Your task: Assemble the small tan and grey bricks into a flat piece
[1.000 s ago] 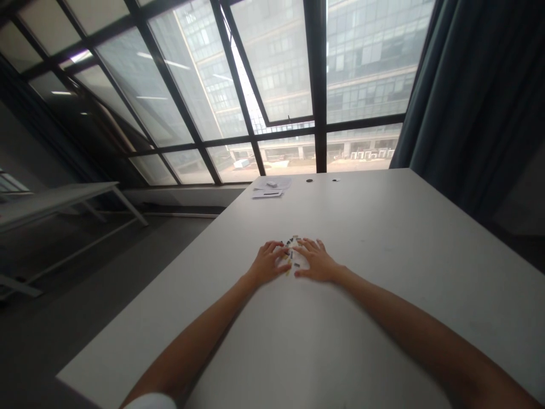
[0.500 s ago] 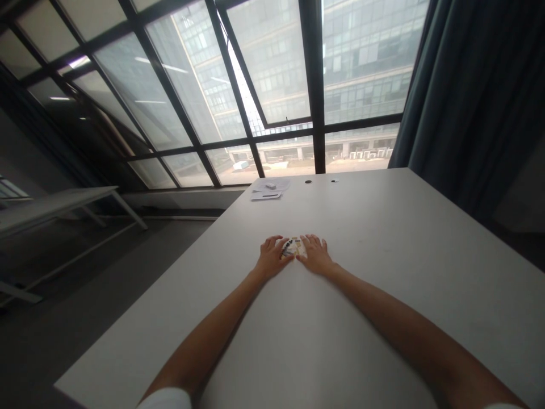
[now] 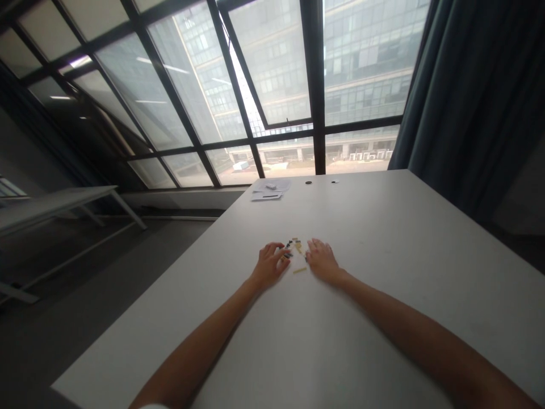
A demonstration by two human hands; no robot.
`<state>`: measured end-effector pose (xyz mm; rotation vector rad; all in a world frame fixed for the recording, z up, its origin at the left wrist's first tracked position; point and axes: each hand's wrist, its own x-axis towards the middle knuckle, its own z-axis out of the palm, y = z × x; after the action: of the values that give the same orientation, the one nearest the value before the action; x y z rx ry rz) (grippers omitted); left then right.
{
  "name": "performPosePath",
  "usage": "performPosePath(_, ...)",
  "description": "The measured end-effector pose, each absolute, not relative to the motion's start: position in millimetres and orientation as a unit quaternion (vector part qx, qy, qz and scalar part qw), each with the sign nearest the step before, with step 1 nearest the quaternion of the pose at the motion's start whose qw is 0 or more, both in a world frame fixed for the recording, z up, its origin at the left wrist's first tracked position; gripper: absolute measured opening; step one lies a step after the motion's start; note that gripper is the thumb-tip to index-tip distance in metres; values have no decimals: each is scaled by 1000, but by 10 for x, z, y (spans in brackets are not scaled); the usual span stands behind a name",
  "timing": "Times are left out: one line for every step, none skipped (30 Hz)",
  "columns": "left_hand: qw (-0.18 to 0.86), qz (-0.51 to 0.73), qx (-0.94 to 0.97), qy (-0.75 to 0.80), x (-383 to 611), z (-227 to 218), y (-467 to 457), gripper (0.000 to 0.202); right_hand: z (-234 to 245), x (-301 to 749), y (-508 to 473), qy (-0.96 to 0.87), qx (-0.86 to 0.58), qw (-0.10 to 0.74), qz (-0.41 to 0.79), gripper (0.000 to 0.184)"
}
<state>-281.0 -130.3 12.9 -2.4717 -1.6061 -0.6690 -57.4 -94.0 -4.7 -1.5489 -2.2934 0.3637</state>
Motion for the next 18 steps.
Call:
performPosePath(59, -223, -816, -530, -2820, 129, -1325, 31, -75, -549, -1021, -816, -540, 155, 136, 57)
performPosePath(59, -226, -814, -532, -2830, 129, -1339, 31, -98, -545, -1101, -821, -534, 139, 144, 61)
performPosePath(59, -229, -811, -536, -2842, 129, -1345, 31, -110, -563, -1175, -827, -525, 128, 153, 67)
performPosePath(60, -233, -807, -540, -2853, 129, -1344, 31, -109, -603, -1238, -835, -512, 123, 162, 72)
performPosePath(61, -235, -803, -545, -2865, 131, -1340, 31, -95, -660, -1286, -839, -502, 121, 169, 75)
performPosePath(63, -238, -798, -549, -2878, 137, -1335, 31, -69, -728, -1319, -840, -499, 120, 174, 77)
performPosePath(65, -241, -795, -553, -2892, 146, -1333, 31, -34, -799, -1337, -841, -495, 116, 183, 79)
performPosePath(68, -243, -792, -556, -2906, 160, -1338, 32, 5, -862, -1342, -841, -492, 112, 195, 79)
performPosePath(69, -242, -791, -557, -2919, 178, -1354, 32, 43, -910, -1338, -842, -487, 111, 205, 79)
performPosePath(69, -239, -794, -555, -2931, 198, -1379, 33, 76, -937, -1328, -844, -481, 114, 209, 78)
performPosePath(66, -232, -801, -547, -2939, 219, -1415, 34, 100, -941, -1316, -846, -477, 121, 208, 76)
performPosePath(60, -218, -815, -533, -2944, 237, -1458, 35, 116, -920, -1303, -847, -474, 129, 203, 73)
performPosePath(51, -199, -834, -512, -2944, 250, -1504, 36, 124, -879, -1292, -849, -473, 136, 194, 71)
performPosePath(42, -175, -856, -485, -2941, 256, -1548, 36, 125, -821, -1285, -849, -474, 139, 187, 68)
performPosePath(33, -151, -876, -457, -2935, 254, -1586, 38, 123, -752, -1279, -851, -473, 135, 183, 66)
performPosePath(28, -129, -891, -434, -2929, 245, -1614, 40, 120, -679, -1277, -856, -466, 129, 182, 64)
performPosePath(27, -113, -900, -421, -2925, 230, -1630, 42, 118, -608, -1276, -864, -454, 121, 182, 62)
performPosePath(31, -105, -902, -418, -2925, 210, -1634, 43, 115, -543, -1276, -873, -437, 111, 186, 62)
